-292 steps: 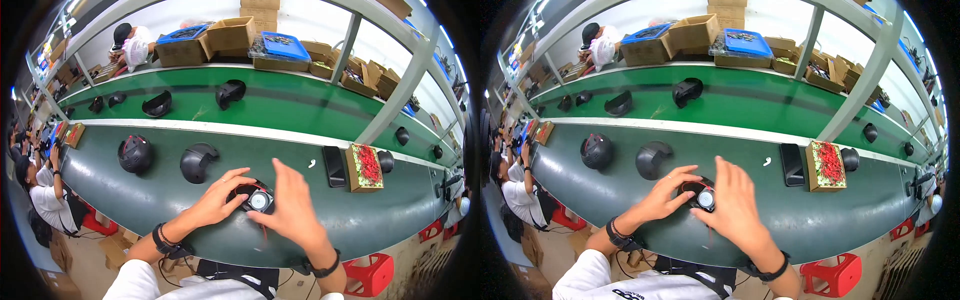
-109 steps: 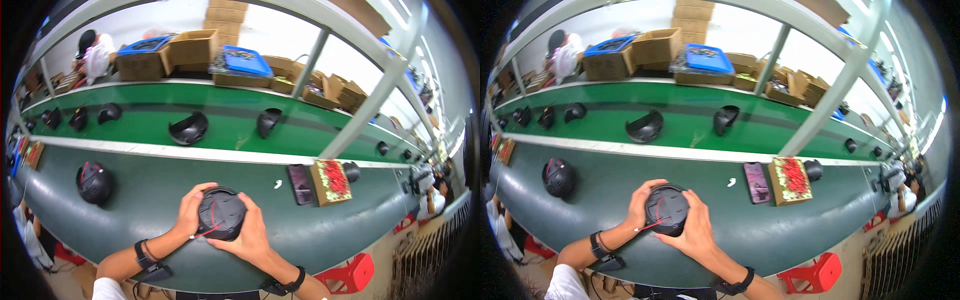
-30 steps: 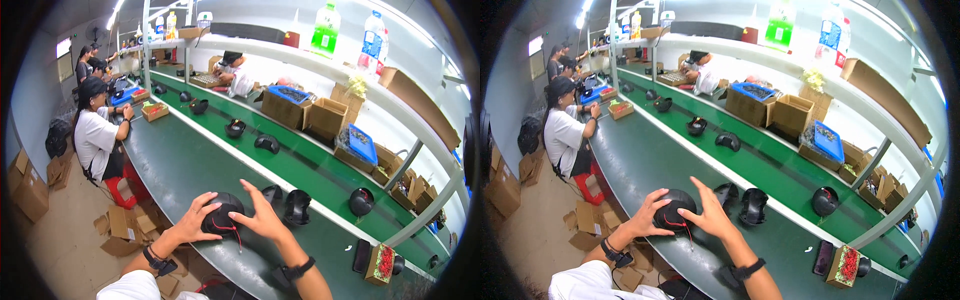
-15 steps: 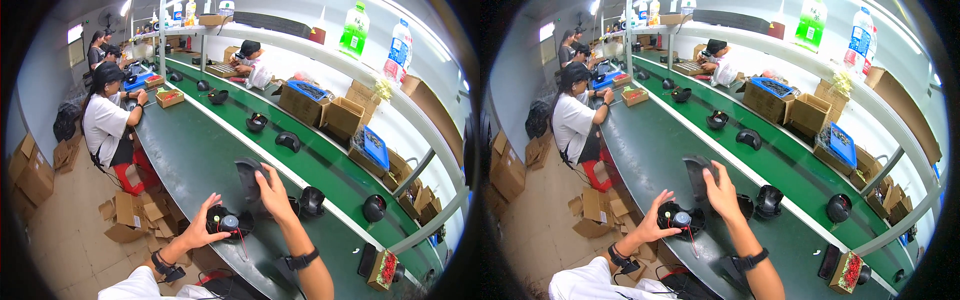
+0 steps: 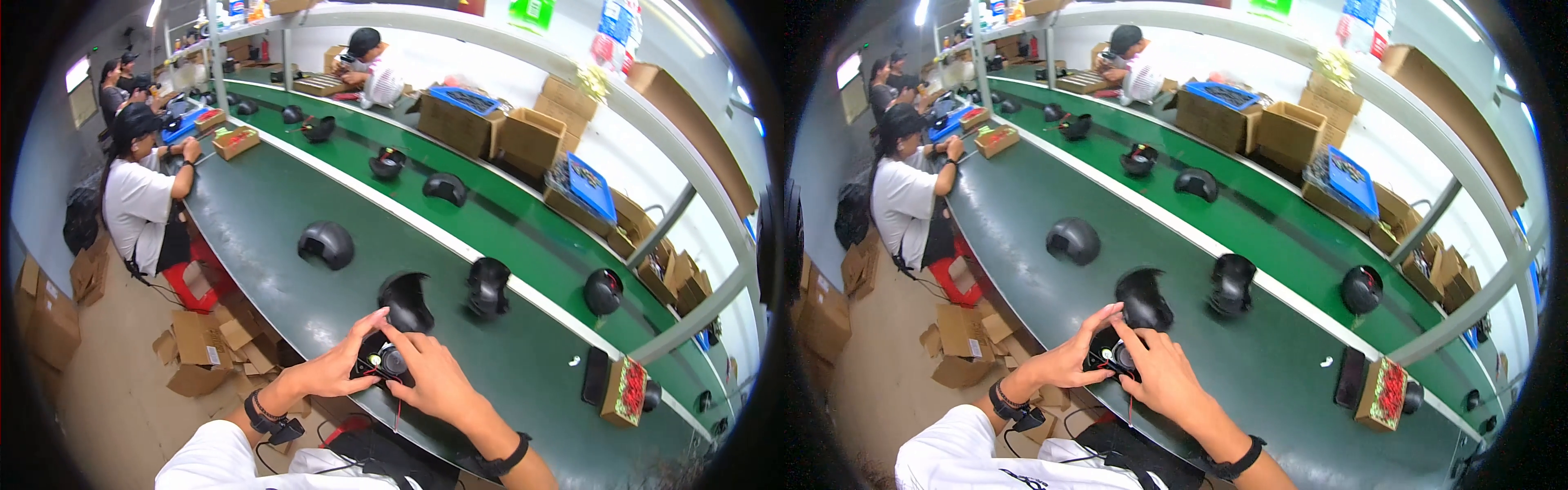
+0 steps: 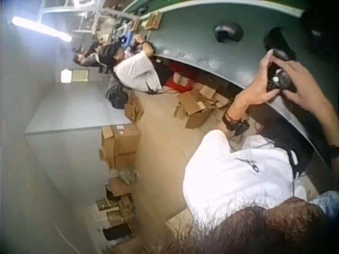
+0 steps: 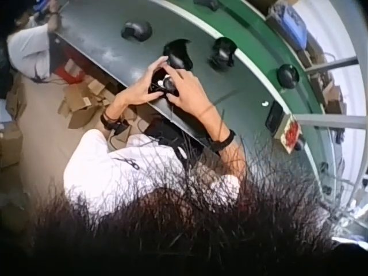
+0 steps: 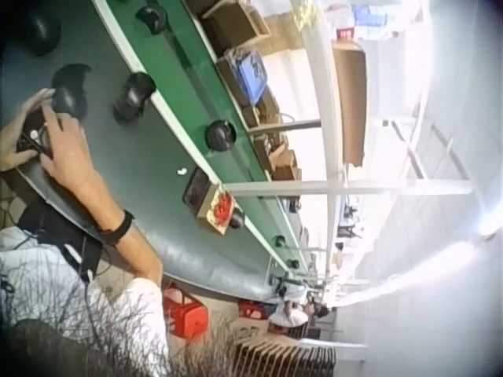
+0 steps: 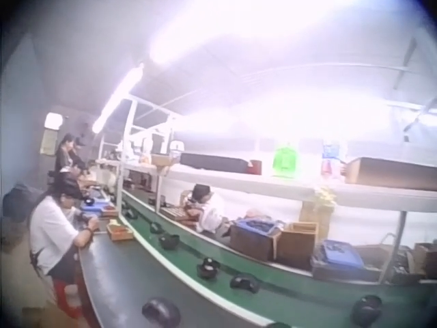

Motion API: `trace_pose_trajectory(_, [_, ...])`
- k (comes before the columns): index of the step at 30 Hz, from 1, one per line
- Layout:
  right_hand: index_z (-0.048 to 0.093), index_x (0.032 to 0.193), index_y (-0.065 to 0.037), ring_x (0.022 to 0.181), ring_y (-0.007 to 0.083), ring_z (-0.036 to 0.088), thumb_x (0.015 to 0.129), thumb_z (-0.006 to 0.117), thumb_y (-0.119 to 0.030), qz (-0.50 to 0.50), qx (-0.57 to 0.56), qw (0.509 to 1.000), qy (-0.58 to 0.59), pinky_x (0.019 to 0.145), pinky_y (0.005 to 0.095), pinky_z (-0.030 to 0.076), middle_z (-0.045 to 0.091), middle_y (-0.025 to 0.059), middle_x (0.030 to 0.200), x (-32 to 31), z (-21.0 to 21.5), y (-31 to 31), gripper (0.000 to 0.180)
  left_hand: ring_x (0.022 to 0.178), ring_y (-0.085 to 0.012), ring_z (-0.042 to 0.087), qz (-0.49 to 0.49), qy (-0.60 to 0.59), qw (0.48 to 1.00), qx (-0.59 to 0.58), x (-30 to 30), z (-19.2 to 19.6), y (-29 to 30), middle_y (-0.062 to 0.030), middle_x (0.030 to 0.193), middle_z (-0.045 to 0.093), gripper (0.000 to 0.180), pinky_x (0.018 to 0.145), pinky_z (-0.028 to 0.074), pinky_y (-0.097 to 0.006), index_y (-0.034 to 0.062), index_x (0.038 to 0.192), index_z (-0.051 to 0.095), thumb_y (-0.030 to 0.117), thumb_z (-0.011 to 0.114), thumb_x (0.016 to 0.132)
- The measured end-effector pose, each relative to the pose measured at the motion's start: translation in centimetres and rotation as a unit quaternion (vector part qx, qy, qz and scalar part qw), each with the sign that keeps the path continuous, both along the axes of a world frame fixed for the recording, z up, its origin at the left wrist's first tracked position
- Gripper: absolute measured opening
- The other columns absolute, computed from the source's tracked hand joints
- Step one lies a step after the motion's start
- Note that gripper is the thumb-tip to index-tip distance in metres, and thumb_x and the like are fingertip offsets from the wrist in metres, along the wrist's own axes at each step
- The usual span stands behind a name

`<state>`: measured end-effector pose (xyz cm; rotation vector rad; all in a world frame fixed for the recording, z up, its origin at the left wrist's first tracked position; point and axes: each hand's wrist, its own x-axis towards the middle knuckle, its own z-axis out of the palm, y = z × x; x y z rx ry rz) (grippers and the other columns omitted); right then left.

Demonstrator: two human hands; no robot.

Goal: Assembling small electronic components into black plastic housings on a factory conveyor belt.

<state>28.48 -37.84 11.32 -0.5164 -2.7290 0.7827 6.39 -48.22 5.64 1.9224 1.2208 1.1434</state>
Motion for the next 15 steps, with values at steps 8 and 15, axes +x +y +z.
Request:
trace_pose_trajectory(8, [0.056, 0.154, -0.012, 0.102, 0.0332, 0.057, 0.072, 0.092, -0.027, -0.315, 0.008, 0.949, 0.016, 0.087, 0.0464, 0.053, 0.054, 0.0137, 0.108, 9.8, -0.1, -5.1, 0.091, 0.145, -0.0424, 0.046, 0.025, 0.091, 0.989, 0.109, 10.1, 2.5, 1.8, -0.0279, 0.163, 0.034, 0.088, 0.117, 0.046, -0.050, 0.0026, 0.162, 0.031, 0.005, 0.080, 0.090])
trace_pose_trajectory(15, [0.055, 0.152, -0.007, 0.105, 0.0362, 0.055, 0.073, 0.092, -0.030, -0.463, 0.046, 0.882, 0.075, 0.089, 0.0479, 0.053, 0.052, 0.0195, 0.116, 13.1, -1.7, -6.5, 0.091, 0.095, -0.0290, 0.074, 0.119, 0.001, 0.991, 0.062, 16.2, 0.9, 3.7, -0.0155, 0.108, 0.072, 0.041, 0.083, 0.061, -0.039, 0.0000, 0.117, 0.069, 0.008, 0.091, 0.083])
